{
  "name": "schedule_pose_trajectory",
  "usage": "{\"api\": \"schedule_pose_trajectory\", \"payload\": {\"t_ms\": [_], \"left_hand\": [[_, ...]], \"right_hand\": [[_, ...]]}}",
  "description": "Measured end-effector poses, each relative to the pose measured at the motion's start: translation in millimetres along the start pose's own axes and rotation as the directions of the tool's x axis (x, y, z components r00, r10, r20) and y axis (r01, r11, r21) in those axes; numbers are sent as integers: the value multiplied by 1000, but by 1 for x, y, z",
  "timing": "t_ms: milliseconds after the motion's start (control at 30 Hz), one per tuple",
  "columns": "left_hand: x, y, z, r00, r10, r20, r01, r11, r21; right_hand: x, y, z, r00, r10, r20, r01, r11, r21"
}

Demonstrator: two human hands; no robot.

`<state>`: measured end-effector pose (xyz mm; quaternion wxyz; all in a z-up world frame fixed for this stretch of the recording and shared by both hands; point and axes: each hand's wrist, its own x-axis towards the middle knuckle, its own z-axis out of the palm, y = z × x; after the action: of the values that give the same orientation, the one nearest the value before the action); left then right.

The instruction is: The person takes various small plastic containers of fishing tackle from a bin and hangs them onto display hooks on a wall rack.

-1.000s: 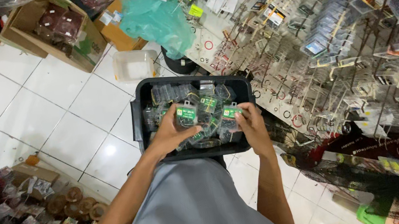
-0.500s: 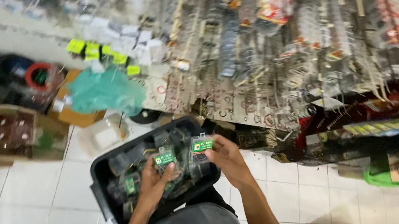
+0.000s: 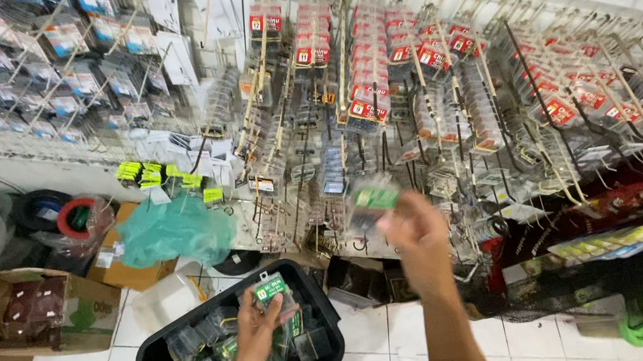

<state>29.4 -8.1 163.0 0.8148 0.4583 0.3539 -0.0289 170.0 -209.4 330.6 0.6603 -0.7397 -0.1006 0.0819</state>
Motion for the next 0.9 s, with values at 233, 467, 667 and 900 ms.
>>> {"api": "schedule_pose_trajectory", "payload": {"t_ms": [233,467,667,900], "left_hand": [[19,-33,4,996,87,-21,-88,994,-62],[23,-34,-2,998,66,-17,-68,979,-193],[35,-44,-14,994,97,-57,-107,970,-220],[38,-49,-19,980,137,-143,-168,959,-229]], "right_hand": [[52,-111,0,649,-726,-228,754,653,67],[90,-201,22,493,-852,-176,866,501,0],[136,-209,29,533,-809,-248,842,535,69],[144,-210,35,599,-768,-227,801,582,142]]}}
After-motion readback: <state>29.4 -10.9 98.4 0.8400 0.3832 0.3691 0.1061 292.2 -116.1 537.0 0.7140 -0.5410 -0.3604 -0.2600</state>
